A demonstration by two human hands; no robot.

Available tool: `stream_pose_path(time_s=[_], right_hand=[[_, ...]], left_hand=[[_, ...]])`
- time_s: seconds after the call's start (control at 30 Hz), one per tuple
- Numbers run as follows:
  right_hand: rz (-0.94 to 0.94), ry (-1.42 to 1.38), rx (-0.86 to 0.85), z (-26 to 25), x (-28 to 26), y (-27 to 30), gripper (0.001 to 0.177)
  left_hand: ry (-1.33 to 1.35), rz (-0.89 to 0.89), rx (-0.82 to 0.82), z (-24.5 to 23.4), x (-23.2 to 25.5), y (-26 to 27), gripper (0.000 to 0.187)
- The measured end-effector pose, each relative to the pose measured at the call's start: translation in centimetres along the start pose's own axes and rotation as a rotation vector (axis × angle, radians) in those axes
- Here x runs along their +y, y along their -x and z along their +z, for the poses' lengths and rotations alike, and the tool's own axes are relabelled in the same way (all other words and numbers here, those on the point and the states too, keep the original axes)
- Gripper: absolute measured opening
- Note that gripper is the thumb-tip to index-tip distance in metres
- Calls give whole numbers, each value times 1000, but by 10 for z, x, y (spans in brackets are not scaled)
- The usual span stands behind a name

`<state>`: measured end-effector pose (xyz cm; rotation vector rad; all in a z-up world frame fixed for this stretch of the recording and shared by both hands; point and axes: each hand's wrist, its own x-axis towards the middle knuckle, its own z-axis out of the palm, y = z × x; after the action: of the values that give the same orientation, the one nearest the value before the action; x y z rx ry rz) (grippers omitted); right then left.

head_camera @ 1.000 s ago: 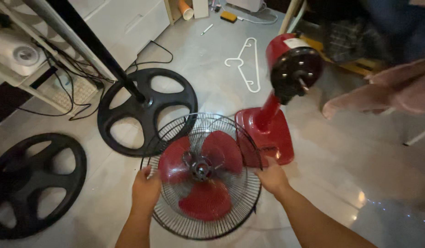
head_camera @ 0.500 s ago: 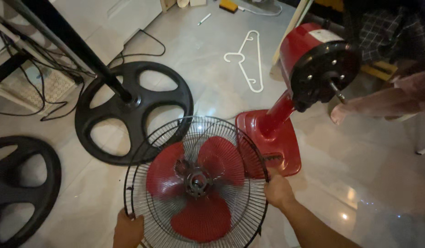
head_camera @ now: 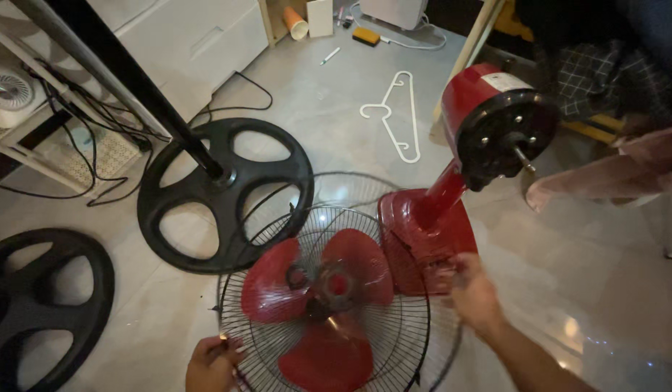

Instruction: The person removes the front grille of a red electric fan, unscrews the central hub nut, and detaches the fan blades. They then reattach the blades, tighten the hub nut, and reinstall the front grille.

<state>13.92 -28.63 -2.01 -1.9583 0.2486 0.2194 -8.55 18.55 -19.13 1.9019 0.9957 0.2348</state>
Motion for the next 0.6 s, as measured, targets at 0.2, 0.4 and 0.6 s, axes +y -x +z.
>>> stream_pose_path(time_s=[0.2,0.4,0.6], right_hand=[[49,-40,62,-50,-13,-14,28],[49,-54,68,-44,-16,-21,29],[85,-122,107,-37,-20,-35,27]], left_hand=[[-249,477,-159,20,64,-7,59],[-378,864,-317,76,108,-14,68],[-791,830,-500,115,81,-47,82]])
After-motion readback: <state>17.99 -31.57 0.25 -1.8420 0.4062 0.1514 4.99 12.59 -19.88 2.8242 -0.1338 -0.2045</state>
